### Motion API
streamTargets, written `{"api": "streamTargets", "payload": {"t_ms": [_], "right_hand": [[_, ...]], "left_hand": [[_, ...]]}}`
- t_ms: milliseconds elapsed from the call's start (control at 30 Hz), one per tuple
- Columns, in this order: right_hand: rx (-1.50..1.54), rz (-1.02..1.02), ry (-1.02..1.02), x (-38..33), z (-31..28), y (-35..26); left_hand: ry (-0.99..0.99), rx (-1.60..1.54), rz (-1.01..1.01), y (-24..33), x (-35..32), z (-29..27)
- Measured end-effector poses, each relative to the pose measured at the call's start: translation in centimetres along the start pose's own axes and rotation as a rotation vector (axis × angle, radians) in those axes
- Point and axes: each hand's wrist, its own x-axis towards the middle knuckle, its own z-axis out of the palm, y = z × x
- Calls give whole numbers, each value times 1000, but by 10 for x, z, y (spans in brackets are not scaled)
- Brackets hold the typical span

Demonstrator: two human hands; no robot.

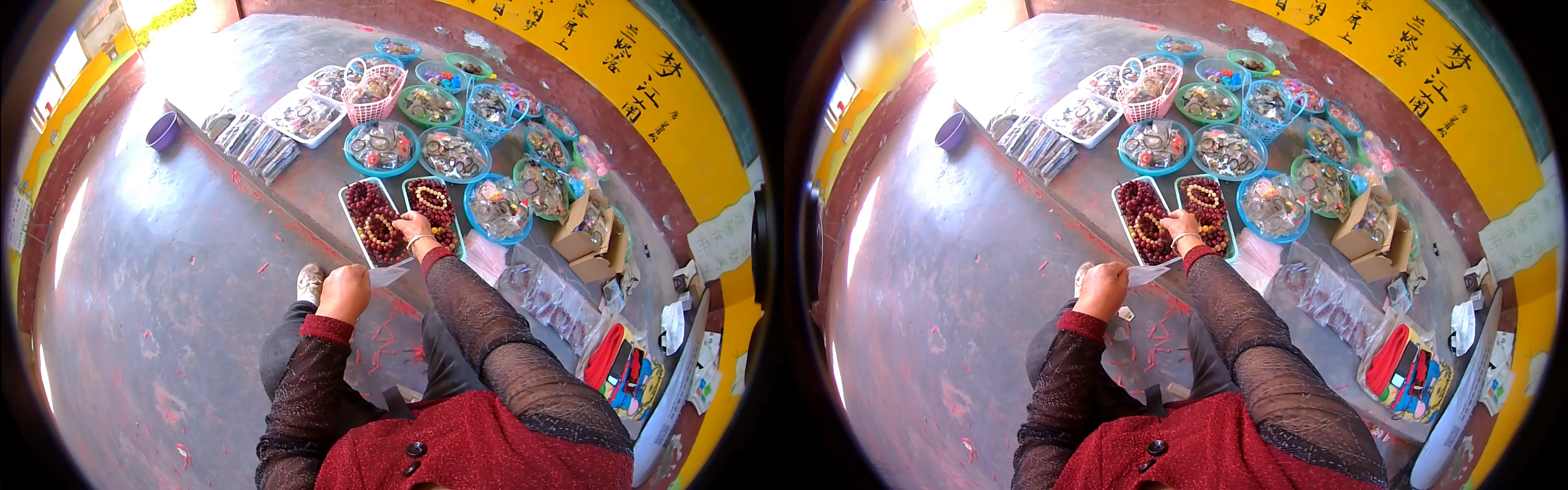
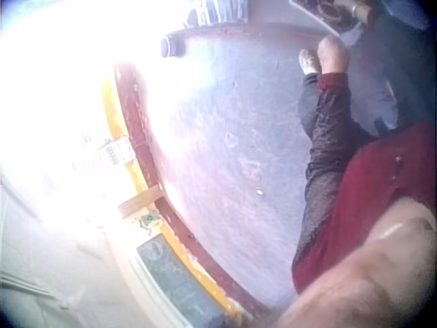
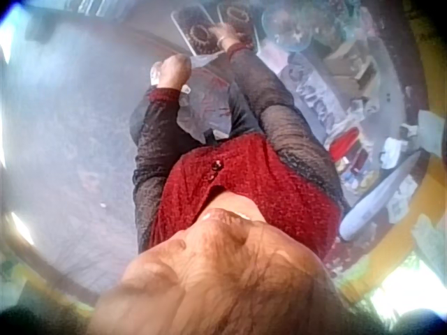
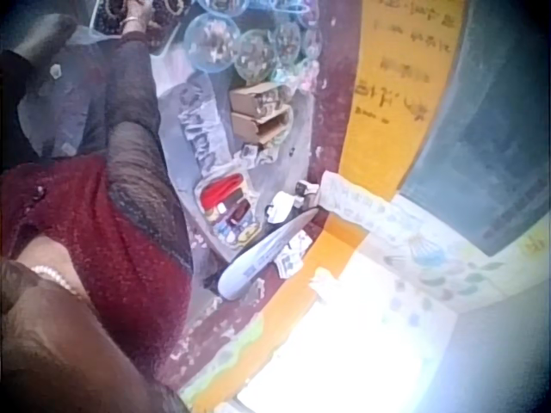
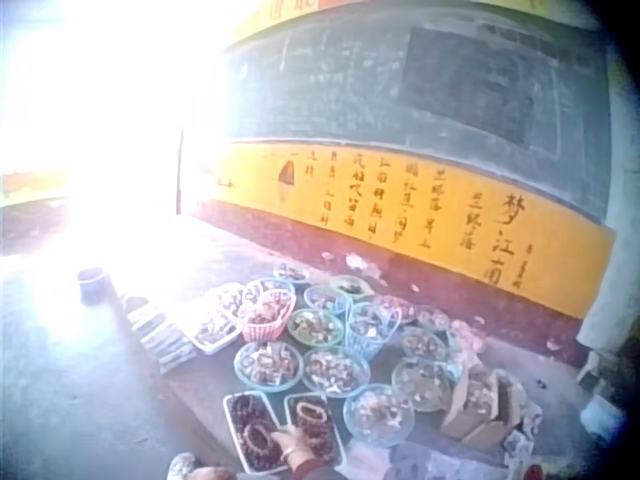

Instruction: The person sits on the floor and repeatedly picks up beaded bracelets from trays, places them into small clear plastic bags, and sets the packaged items aside. They handle both dark and light-colored beads throughout the process.

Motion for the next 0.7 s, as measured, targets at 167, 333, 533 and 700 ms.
{"api": "streamTargets", "payload": {"t_ms": [167,333,533,700], "right_hand": [[254,-98,-206,-22,-3,-34],[715,-101,-492,-40,-33,-70],[1332,-33,-552,-109,-69,-136],[1429,-73,-543,-129,-89,-140]], "left_hand": [[15,11,29,2,-2,3],[-62,-51,194,3,-2,6],[-132,-26,227,5,-4,7],[-136,-32,249,11,-4,9]]}}
